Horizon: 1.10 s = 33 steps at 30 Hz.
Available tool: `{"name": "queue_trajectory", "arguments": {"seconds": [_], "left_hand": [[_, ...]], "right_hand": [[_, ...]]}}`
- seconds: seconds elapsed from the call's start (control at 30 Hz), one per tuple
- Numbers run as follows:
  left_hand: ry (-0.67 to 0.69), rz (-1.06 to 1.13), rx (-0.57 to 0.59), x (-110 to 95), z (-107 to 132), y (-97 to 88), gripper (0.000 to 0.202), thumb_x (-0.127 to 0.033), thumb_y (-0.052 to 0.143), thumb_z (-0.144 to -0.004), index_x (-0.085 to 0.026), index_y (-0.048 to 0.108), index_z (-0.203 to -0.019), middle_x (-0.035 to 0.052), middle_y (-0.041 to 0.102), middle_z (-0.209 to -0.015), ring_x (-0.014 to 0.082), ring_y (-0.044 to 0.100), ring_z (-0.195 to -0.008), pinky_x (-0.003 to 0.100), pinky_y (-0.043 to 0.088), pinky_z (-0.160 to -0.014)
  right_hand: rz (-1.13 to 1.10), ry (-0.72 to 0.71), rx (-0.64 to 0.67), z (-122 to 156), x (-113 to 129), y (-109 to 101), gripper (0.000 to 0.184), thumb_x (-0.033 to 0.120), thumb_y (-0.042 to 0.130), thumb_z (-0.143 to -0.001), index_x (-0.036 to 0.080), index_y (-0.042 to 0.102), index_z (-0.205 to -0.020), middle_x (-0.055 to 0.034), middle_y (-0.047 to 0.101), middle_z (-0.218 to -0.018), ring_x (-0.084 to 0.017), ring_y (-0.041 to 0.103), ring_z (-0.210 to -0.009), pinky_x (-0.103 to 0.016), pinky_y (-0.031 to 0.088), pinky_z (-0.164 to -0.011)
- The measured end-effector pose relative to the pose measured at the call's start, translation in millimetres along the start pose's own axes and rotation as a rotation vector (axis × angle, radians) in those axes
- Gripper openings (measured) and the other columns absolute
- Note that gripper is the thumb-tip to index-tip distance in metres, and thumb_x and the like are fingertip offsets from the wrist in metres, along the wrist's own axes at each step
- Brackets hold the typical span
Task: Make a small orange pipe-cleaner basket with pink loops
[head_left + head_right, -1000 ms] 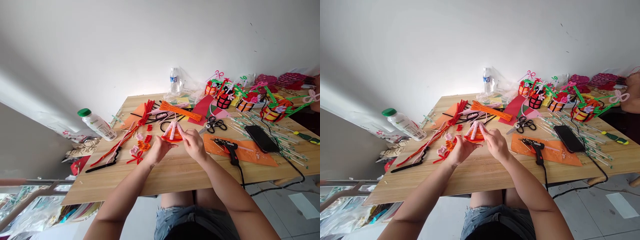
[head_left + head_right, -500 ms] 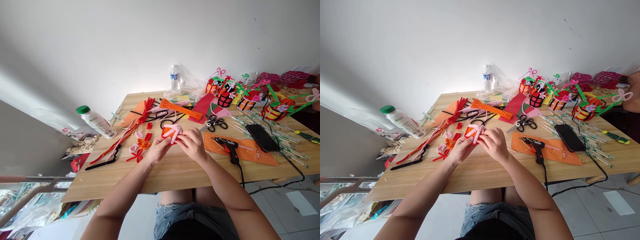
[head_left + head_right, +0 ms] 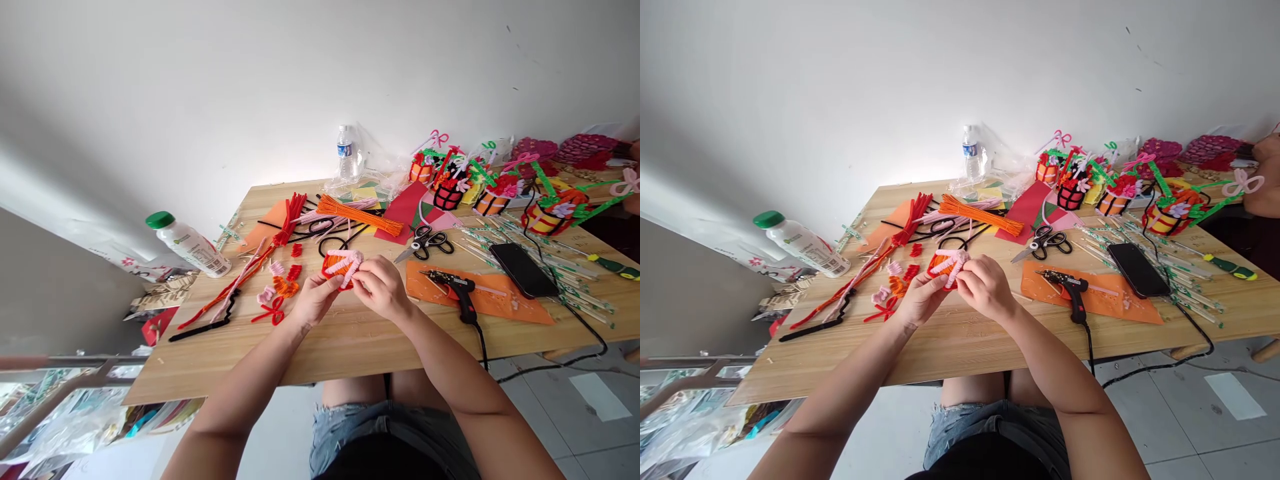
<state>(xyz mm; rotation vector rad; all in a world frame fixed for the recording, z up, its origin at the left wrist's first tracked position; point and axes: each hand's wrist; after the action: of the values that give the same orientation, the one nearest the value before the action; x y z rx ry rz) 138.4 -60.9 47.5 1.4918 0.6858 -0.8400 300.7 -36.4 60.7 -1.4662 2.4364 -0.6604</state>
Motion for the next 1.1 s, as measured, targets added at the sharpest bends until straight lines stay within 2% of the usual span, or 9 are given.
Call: {"name": "queue_trajectory", "arguments": {"seconds": [0.17,0.33,0.47,0.53,0.63,0.73,0.8,0.97,1.1], "left_hand": [[0.169,-0.161,-0.005,7,0,-6.7,0.021,-0.027,0.082,-0.062,-0.018,0.074,-0.080,0.0027,0.074,-0.080,0.0151,0.065,-0.076,0.031,0.050,-0.080],[0.247,-0.308,-0.054,9,0,-11.3,0.024,-0.034,0.081,-0.064,-0.016,0.073,-0.077,0.0037,0.073,-0.078,0.0146,0.063,-0.071,0.030,0.051,-0.074],[0.289,-0.352,-0.108,7,-2,-14.7,0.025,-0.036,0.081,-0.063,-0.016,0.072,-0.078,0.0038,0.073,-0.079,0.0145,0.063,-0.072,0.029,0.050,-0.075],[0.317,-0.392,-0.099,7,-3,-16.3,0.025,-0.036,0.079,-0.065,-0.017,0.072,-0.080,0.0043,0.072,-0.081,0.0151,0.063,-0.074,0.030,0.050,-0.076],[0.395,-0.493,-0.022,8,-2,-18.1,0.023,-0.035,0.074,-0.072,-0.018,0.072,-0.088,0.0060,0.071,-0.091,0.0177,0.062,-0.084,0.033,0.049,-0.082],[0.466,-0.602,0.096,11,-1,-19.8,0.021,-0.031,0.071,-0.077,-0.020,0.072,-0.095,0.0070,0.067,-0.103,0.0202,0.060,-0.098,0.036,0.046,-0.092],[0.463,-0.636,0.155,12,0,-21.3,0.022,-0.030,0.068,-0.079,-0.022,0.071,-0.099,0.0072,0.066,-0.106,0.0209,0.059,-0.101,0.037,0.045,-0.095],[0.343,-0.638,0.150,12,0,-25.1,0.026,-0.037,0.064,-0.082,-0.019,0.070,-0.100,0.0076,0.067,-0.103,0.0213,0.061,-0.094,0.037,0.048,-0.090],[0.315,-0.625,0.130,8,1,-23.5,0.025,-0.037,0.064,-0.082,-0.018,0.072,-0.097,0.0075,0.067,-0.099,0.0213,0.059,-0.095,0.036,0.048,-0.090]], "right_hand": [[-0.031,0.043,-0.013,2,0,4,0.013,0.009,0.056,-0.079,0.021,0.055,-0.081,-0.0058,0.060,-0.080,-0.020,0.053,-0.078,-0.034,0.048,-0.069],[-0.226,0.153,-0.030,-1,3,3,0.013,0.010,0.055,-0.078,0.022,0.051,-0.076,-0.0034,0.054,-0.075,-0.019,0.051,-0.075,-0.034,0.047,-0.066],[-0.465,0.310,-0.132,-3,4,-4,0.011,0.013,0.049,-0.083,0.022,0.047,-0.077,-0.0025,0.051,-0.076,-0.019,0.052,-0.076,-0.035,0.046,-0.068],[-0.491,0.360,-0.192,-3,4,-7,0.013,0.013,0.044,-0.087,0.022,0.046,-0.078,-0.0030,0.050,-0.077,-0.019,0.053,-0.077,-0.036,0.045,-0.068],[-0.351,0.280,-0.215,-2,2,-9,0.014,0.012,0.042,-0.089,0.021,0.048,-0.079,-0.0046,0.050,-0.079,-0.020,0.052,-0.079,-0.037,0.045,-0.069],[-0.158,0.143,-0.164,-1,0,-8,0.010,0.012,0.053,-0.085,0.021,0.055,-0.087,-0.0070,0.055,-0.085,-0.021,0.052,-0.082,-0.037,0.047,-0.071],[-0.092,0.067,-0.117,-2,-2,-8,0.014,0.010,0.058,-0.083,0.021,0.058,-0.092,-0.0079,0.058,-0.088,-0.021,0.053,-0.083,-0.037,0.048,-0.072],[-0.072,-0.032,0.005,-4,-11,-10,0.017,0.008,0.057,-0.084,0.019,0.061,-0.097,-0.0090,0.062,-0.090,-0.020,0.055,-0.084,-0.036,0.050,-0.073],[-0.027,-0.082,0.087,-6,-11,-13,0.013,0.010,0.055,-0.087,0.020,0.063,-0.092,-0.0081,0.064,-0.088,-0.020,0.057,-0.086,-0.035,0.050,-0.073]]}}
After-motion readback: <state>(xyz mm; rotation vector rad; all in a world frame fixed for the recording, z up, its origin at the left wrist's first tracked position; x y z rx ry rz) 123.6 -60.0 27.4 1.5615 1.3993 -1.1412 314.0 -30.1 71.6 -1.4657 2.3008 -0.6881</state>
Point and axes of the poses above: each hand's wrist, its own z-axis away from the middle knuckle, its own y-axis out of the palm, x = y × z
